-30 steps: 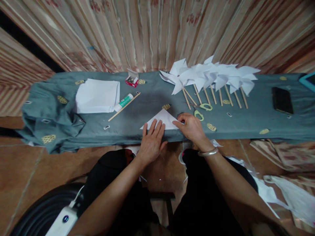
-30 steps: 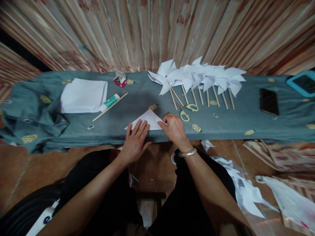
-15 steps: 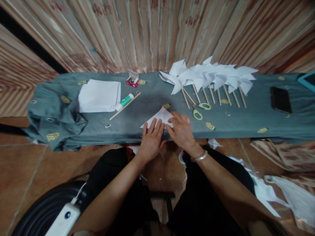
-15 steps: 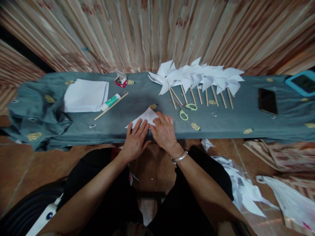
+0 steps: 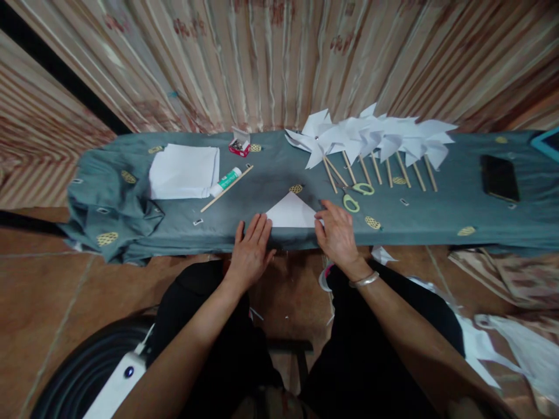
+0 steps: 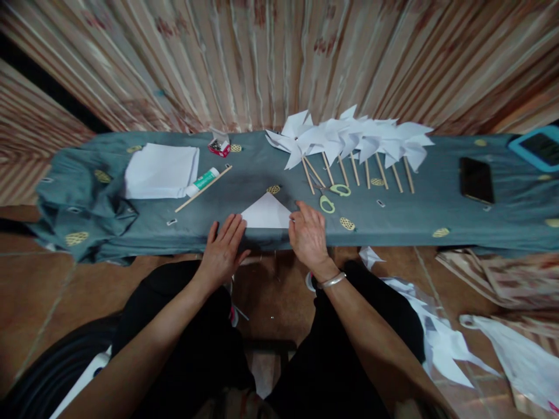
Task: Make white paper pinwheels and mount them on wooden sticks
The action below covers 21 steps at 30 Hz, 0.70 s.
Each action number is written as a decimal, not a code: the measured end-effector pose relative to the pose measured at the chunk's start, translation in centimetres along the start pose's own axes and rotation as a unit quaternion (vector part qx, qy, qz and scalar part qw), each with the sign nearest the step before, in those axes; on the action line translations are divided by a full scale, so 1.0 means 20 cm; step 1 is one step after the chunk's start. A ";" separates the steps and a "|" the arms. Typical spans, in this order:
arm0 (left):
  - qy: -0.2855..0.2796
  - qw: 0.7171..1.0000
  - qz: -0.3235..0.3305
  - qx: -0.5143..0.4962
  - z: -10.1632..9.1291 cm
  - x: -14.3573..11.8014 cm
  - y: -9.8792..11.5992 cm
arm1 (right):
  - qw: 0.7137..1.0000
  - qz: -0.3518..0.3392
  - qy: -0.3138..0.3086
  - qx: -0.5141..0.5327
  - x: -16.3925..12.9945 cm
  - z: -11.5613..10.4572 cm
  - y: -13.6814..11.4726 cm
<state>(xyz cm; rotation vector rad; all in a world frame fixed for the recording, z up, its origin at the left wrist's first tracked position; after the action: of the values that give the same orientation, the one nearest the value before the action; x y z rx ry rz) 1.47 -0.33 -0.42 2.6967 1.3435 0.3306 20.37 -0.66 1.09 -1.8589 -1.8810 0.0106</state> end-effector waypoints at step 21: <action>0.035 0.998 -0.047 0.002 -0.06 -0.12 -0.12 | 0.998 0.006 0.030 0.051 -0.06 -0.03 0.15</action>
<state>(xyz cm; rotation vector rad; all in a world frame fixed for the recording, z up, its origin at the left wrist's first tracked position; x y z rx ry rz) -2.05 -0.84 -0.13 2.6370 1.4868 0.4152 23.39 -1.72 0.20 -1.7828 -1.7936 0.0533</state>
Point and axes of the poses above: each hand's wrist, its own x-axis towards the middle knuckle, its own z-axis out of the palm, y = z × x, the point moved 8 cm from there along x, towards the middle knuckle, and after that the axes turned 2 degrees about -x, right-handed, at the moved point
